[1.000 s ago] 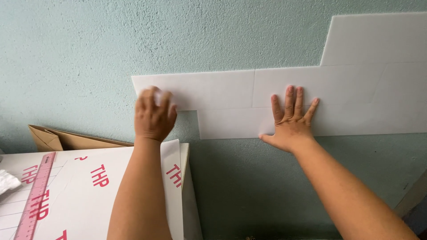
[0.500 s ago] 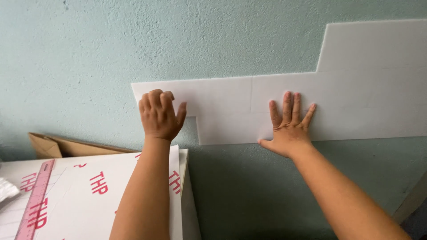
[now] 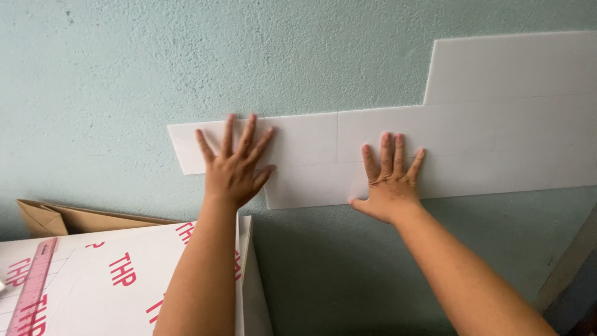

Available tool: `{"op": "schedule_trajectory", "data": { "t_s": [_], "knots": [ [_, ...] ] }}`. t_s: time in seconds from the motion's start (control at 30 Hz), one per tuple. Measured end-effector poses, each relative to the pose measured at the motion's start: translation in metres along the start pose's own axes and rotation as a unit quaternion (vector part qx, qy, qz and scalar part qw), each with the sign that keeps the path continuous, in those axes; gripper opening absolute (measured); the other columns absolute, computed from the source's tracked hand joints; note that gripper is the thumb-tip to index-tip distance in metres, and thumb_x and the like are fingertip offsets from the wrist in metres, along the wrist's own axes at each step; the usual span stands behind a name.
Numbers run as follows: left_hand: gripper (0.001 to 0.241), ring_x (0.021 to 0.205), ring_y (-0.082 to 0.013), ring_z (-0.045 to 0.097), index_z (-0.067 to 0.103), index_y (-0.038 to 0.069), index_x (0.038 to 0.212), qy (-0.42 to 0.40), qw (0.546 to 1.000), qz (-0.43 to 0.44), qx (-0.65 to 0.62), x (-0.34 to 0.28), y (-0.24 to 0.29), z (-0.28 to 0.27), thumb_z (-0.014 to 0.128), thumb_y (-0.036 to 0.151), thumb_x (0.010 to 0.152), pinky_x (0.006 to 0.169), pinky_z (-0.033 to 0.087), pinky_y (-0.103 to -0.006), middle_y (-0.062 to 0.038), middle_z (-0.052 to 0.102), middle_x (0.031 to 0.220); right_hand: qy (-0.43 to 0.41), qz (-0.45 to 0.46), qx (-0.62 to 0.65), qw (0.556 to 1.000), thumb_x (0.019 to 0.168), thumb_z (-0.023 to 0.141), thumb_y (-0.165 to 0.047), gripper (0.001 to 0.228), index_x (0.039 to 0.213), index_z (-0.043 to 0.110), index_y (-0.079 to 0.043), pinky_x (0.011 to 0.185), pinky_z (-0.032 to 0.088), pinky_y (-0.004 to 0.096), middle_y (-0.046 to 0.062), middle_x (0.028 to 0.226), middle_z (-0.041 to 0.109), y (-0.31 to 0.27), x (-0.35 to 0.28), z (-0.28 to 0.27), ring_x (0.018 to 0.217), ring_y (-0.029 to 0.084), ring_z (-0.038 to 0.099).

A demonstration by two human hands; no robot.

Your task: Applying an adhesive foam wall tile to a wall, aligning it with existing tiles and pressing it down firmly to ensure adhesion.

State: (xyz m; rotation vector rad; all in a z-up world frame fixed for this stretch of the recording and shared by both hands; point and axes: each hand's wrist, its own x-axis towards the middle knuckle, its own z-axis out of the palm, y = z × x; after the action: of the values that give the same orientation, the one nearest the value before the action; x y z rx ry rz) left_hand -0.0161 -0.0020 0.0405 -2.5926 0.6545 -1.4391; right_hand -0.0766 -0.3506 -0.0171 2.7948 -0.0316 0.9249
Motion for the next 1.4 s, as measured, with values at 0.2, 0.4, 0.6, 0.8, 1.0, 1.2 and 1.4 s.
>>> {"op": "schedule_trajectory", "data": {
  "t_s": [0.2, 0.4, 0.6, 0.8, 1.0, 1.2, 1.4],
  "knots": [
    [0.096, 0.163, -0.0494, -0.016, 0.019, 0.019, 0.179, 0.035, 0.971, -0.226, -0.076, -0.007, -0.011, -0.022, 0.049, 0.065, 0.101, 0.125, -0.005, -0.0802, -0.023, -0.008, 0.182, -0.010, 0.000, 0.004, 1.000, 0.074, 0.076, -0.072, 0.147, 0.170, -0.023, -0.021, 0.116, -0.017, 0.086, 0.027, 0.172, -0.037, 0.000, 0.000, -0.002, 0.157, 0.051, -0.036],
    [0.107, 0.163, -0.0518, -0.008, 0.005, 0.018, 0.179, 0.032, 0.960, -0.270, -0.070, -0.016, -0.022, -0.032, 0.054, 0.073, 0.101, 0.135, 0.013, -0.0664, -0.029, -0.010, 0.178, -0.012, 0.004, -0.006, 1.000, 0.071, 0.076, -0.073, 0.149, 0.169, -0.023, -0.022, 0.117, -0.015, 0.086, 0.028, 0.173, -0.033, 0.000, -0.001, 0.001, 0.158, 0.050, -0.033],
    [0.117, 0.163, -0.0541, 0.004, 0.016, -0.004, 0.175, 0.044, 0.958, -0.267, -0.093, -0.023, -0.029, -0.003, 0.046, 0.081, 0.099, 0.133, 0.018, -0.0603, -0.042, 0.005, 0.174, 0.228, -0.093, -0.034, 0.969, 0.064, 0.078, -0.069, 0.129, 0.172, 0.026, -0.022, 0.113, 0.028, 0.075, 0.029, 0.171, 0.025, 0.023, -0.010, -0.003, 0.158, 0.049, 0.023],
    [0.111, 0.161, -0.0585, 0.000, 0.018, -0.003, 0.176, 0.076, 0.970, -0.218, -0.073, -0.023, -0.025, -0.017, 0.057, 0.065, 0.098, 0.133, 0.013, -0.0656, -0.040, 0.001, 0.175, 0.317, 0.011, 0.051, 0.947, 0.076, 0.081, -0.051, 0.120, 0.175, 0.025, -0.011, 0.122, 0.018, 0.078, 0.032, 0.175, 0.009, 0.077, -0.005, -0.049, 0.161, 0.055, 0.015],
    [0.098, 0.157, -0.0628, 0.000, 0.012, 0.029, 0.174, 0.186, 0.982, -0.033, -0.003, -0.023, -0.034, 0.009, 0.063, 0.065, 0.098, 0.124, 0.007, -0.0786, -0.039, 0.003, 0.173, 0.067, 0.057, 0.052, 0.995, 0.068, 0.083, -0.058, 0.138, 0.176, 0.011, -0.011, 0.129, 0.020, 0.065, 0.028, 0.181, 0.002, 0.080, -0.009, -0.062, 0.167, 0.045, 0.005],
    [0.090, 0.168, -0.0508, 0.008, 0.022, 0.038, 0.175, 0.033, 0.999, -0.010, -0.016, -0.012, 0.005, 0.011, 0.033, 0.080, 0.097, 0.129, 0.003, -0.0788, -0.018, 0.018, 0.184, 0.091, 0.053, 0.036, 0.994, 0.068, 0.078, -0.059, 0.126, 0.173, 0.029, -0.010, 0.125, 0.032, 0.058, 0.030, 0.178, 0.020, 0.077, -0.012, -0.077, 0.164, 0.046, 0.025],
    [0.088, 0.163, -0.0574, 0.025, 0.032, 0.034, 0.174, 0.117, 0.993, 0.012, -0.022, -0.015, 0.009, 0.004, 0.051, 0.066, 0.094, 0.124, 0.018, -0.0834, -0.021, 0.034, 0.179, 0.186, 0.019, 0.011, 0.982, 0.072, 0.078, -0.054, 0.113, 0.167, 0.042, -0.003, 0.123, 0.021, 0.076, 0.024, 0.175, 0.036, 0.113, 0.010, -0.098, 0.162, 0.047, 0.027]
  ]
}}
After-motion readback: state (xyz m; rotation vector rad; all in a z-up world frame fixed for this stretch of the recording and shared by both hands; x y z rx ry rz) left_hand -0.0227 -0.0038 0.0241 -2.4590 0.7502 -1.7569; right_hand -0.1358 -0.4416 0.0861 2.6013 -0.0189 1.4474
